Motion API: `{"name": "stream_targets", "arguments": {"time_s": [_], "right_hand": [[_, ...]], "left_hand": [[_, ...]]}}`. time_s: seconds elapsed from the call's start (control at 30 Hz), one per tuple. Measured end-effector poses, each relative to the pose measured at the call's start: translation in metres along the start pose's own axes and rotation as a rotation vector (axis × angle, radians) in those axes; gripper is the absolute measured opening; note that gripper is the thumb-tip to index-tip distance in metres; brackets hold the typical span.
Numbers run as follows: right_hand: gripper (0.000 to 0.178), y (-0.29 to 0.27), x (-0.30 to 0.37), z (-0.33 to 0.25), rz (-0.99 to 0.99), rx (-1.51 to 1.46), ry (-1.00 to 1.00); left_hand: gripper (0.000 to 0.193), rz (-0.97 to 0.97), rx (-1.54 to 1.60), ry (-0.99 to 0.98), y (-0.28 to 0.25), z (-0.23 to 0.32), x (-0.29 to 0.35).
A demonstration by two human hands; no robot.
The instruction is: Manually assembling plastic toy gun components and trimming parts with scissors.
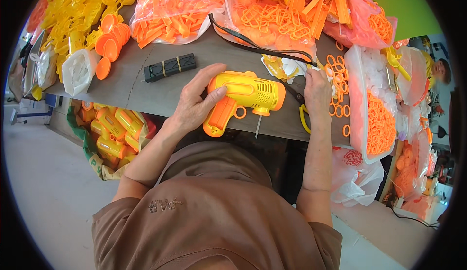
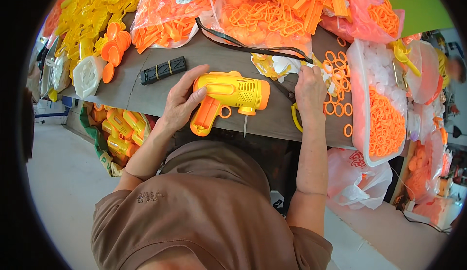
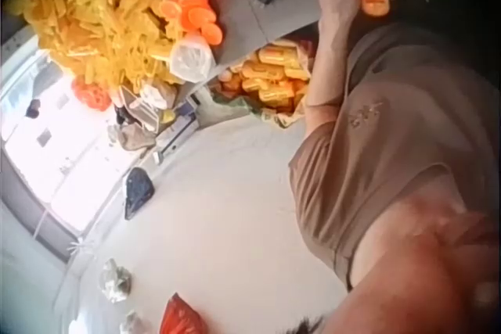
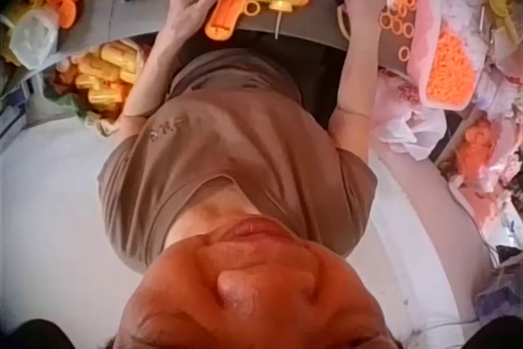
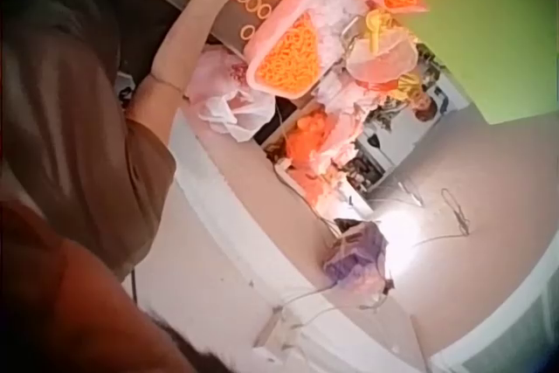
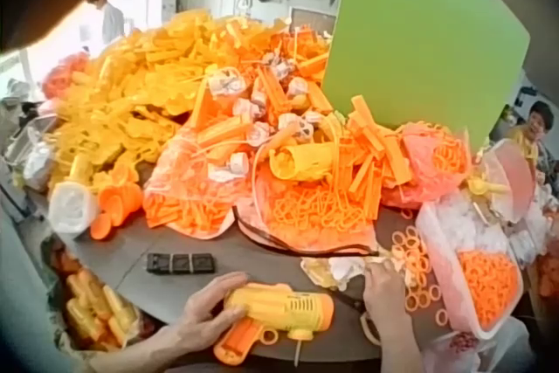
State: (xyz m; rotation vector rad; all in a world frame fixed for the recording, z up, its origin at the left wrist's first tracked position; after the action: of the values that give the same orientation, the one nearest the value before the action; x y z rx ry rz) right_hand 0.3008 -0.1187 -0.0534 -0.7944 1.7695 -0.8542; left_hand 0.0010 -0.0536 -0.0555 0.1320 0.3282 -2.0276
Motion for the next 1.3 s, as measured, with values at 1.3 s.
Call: {"name": "stream_targets", "arguments": {"time_s": [1.3], "right_hand": [[0.017, -0.041, 0.005, -0.107, 0.432, -0.620, -0.430]], "left_hand": [[0.015, 0.089, 0.546, -0.229, -0.016, 0.054, -0.053]]}}
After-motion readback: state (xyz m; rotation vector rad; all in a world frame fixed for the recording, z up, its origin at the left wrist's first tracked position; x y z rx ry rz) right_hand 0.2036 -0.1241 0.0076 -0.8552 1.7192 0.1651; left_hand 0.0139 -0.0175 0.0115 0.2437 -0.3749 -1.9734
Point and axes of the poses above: each hand's wrist, its own x-axis away from the middle knuckle, its own y-axis out of the palm, z = x × y, the point moved 1 cm from there along -x, towards the middle knuckle, and after that the axes turned 6 degrees about z, right-handed, at the moved point
